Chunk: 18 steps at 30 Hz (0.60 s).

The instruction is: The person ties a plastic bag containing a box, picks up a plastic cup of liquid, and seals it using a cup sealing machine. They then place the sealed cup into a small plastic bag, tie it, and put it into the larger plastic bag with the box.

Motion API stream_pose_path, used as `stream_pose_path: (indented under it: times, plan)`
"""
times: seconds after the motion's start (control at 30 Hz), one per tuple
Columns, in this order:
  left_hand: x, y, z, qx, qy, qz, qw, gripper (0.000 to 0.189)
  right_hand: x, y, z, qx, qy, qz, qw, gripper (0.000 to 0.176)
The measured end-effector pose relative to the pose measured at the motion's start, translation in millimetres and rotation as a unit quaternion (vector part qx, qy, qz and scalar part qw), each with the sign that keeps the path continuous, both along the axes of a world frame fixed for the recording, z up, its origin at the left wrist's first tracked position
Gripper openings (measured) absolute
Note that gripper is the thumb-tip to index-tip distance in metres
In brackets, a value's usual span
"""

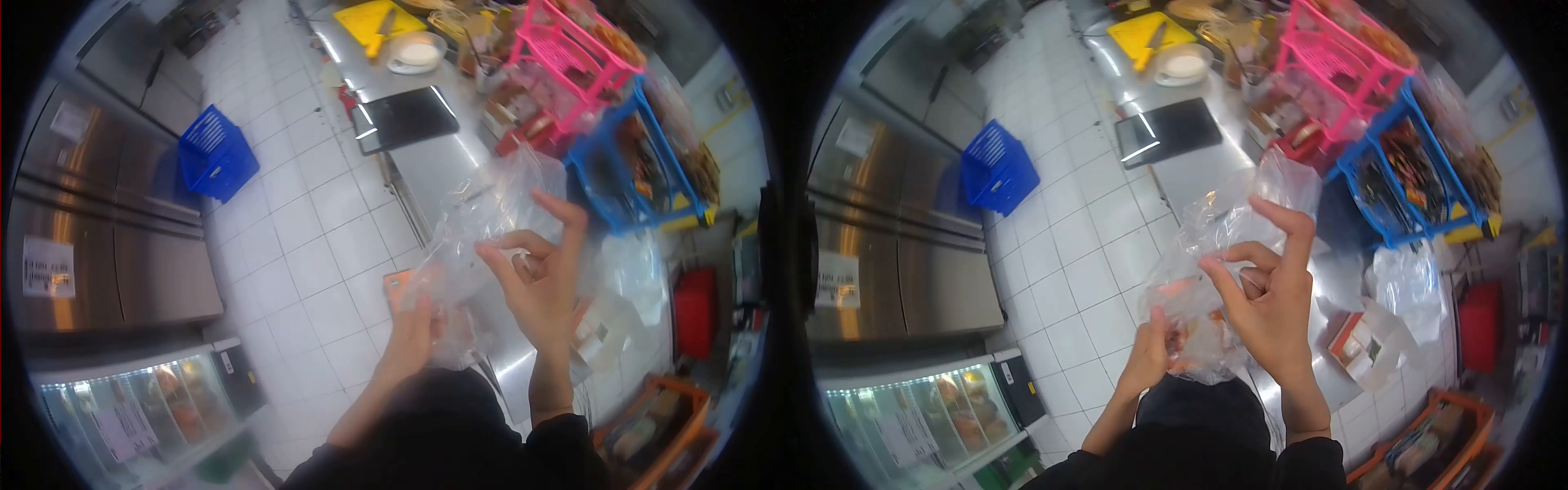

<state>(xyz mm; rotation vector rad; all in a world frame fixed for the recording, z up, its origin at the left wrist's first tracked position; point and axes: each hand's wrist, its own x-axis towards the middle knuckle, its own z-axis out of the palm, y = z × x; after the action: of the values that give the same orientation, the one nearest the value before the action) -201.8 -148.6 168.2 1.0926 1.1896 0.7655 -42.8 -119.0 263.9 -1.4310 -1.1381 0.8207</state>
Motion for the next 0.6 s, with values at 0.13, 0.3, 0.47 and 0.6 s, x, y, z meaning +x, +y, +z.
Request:
stream_pose_path:
  times: [0.13,0.3,0.47,0.6]
  plan:
    - [-8,1,-50,-0.173,-0.146,-0.060,0.972,0.074,-44,42,-9,0.088,-0.089,0.146,0.981,0.065]
    - [3,0,-119,-0.220,-0.402,-0.028,0.888,0.067,-142,162,-117,-0.023,-0.237,0.459,0.856,0.060]
    - [25,-17,-122,-0.280,-0.382,-0.115,0.873,0.072,-169,178,-145,-0.001,-0.326,0.357,0.875,0.056]
    - [24,-20,-108,-0.225,-0.395,-0.276,0.847,0.069,-104,163,-71,-0.009,-0.225,0.295,0.929,0.056]
